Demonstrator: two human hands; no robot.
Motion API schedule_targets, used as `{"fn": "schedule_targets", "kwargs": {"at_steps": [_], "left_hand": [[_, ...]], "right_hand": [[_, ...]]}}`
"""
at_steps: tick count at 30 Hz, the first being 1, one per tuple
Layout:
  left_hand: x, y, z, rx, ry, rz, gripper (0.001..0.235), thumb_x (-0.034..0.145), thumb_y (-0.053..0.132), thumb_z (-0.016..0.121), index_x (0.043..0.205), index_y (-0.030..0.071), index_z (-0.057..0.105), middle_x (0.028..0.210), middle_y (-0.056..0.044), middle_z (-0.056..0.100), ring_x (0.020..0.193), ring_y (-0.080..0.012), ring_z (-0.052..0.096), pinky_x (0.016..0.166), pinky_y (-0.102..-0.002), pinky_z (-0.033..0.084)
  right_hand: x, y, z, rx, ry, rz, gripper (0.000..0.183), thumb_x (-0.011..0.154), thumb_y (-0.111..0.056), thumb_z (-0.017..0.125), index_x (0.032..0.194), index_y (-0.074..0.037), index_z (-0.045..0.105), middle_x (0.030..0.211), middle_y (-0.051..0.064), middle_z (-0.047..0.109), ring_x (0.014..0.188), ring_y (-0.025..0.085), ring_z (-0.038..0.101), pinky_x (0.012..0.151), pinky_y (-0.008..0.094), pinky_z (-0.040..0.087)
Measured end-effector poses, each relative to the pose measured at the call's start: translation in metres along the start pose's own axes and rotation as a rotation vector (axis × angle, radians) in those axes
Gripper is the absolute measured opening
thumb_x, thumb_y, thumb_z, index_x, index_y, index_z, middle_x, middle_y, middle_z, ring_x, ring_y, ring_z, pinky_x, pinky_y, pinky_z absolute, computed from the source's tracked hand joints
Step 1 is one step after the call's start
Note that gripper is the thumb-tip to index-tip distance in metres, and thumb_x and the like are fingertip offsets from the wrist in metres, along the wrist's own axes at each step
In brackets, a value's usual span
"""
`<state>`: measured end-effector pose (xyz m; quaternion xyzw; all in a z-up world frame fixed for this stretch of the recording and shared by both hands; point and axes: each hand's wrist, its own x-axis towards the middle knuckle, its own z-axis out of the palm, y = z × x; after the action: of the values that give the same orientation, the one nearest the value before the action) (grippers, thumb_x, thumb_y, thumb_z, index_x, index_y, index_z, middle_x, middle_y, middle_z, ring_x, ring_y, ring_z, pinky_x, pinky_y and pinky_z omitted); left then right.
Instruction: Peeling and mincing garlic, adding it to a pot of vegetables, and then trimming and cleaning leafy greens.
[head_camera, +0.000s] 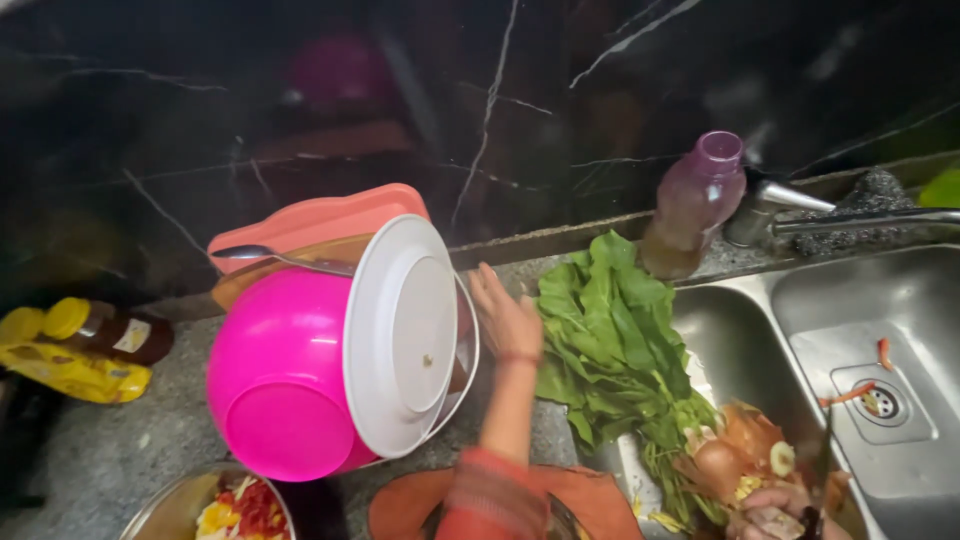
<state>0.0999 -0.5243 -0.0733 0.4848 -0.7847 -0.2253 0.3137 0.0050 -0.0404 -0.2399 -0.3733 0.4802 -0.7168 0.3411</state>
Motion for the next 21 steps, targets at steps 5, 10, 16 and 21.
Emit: {"fn": "schedule_targets", "kwargs": {"at_steps": [5,10,16,21], "left_hand": [[-0.183,0.050,-0.081,-0.698,-0.354,-0.240,0.075,0.099,0.043,0.060,0.161,0.010,0.035,0.170,-0.017,0.031,0.150,-0.0373,0.045,0.119,-0.053,0.044],[-0.284,0.028,-0.048,-1.968,-0.636,-1.092,0.063,0.103,0.050,0.051,0.142,0.002,0.063,0.131,-0.021,0.069,0.119,-0.0319,0.066,0.108,-0.046,0.056],[-0.287,0.049,-0.091,-1.983,-0.524,-1.320,0.049,0.106,0.047,0.060,0.130,0.004,0.066,0.116,-0.022,0.074,0.098,-0.0356,0.069,0.080,-0.049,0.058],[-0.306,0.077,-0.105,-1.982,-0.637,-1.227,0.031,0.104,0.018,0.061,0.134,0.010,0.062,0.141,-0.020,0.067,0.129,-0.0370,0.064,0.102,-0.051,0.055]], "right_hand": [[0.026,-0.009,0.057,-0.532,0.426,0.226,0.046,0.063,-0.003,0.095,0.105,0.002,0.076,0.107,0.019,0.085,0.097,0.026,0.085,0.089,0.035,0.065],[0.073,-0.102,0.181,-0.786,0.311,0.388,0.063,0.065,-0.023,0.098,0.125,-0.012,0.080,0.116,0.001,0.090,0.101,0.015,0.088,0.091,0.030,0.067],[0.054,-0.170,0.201,-0.542,0.316,0.541,0.067,0.071,-0.008,0.094,0.137,-0.017,0.082,0.099,0.006,0.088,0.069,0.017,0.066,0.069,0.027,0.051],[0.033,-0.186,0.164,-0.468,0.450,0.485,0.018,0.082,-0.002,0.086,0.095,0.010,0.082,0.081,0.021,0.087,0.066,0.027,0.077,0.060,0.039,0.069]]}}
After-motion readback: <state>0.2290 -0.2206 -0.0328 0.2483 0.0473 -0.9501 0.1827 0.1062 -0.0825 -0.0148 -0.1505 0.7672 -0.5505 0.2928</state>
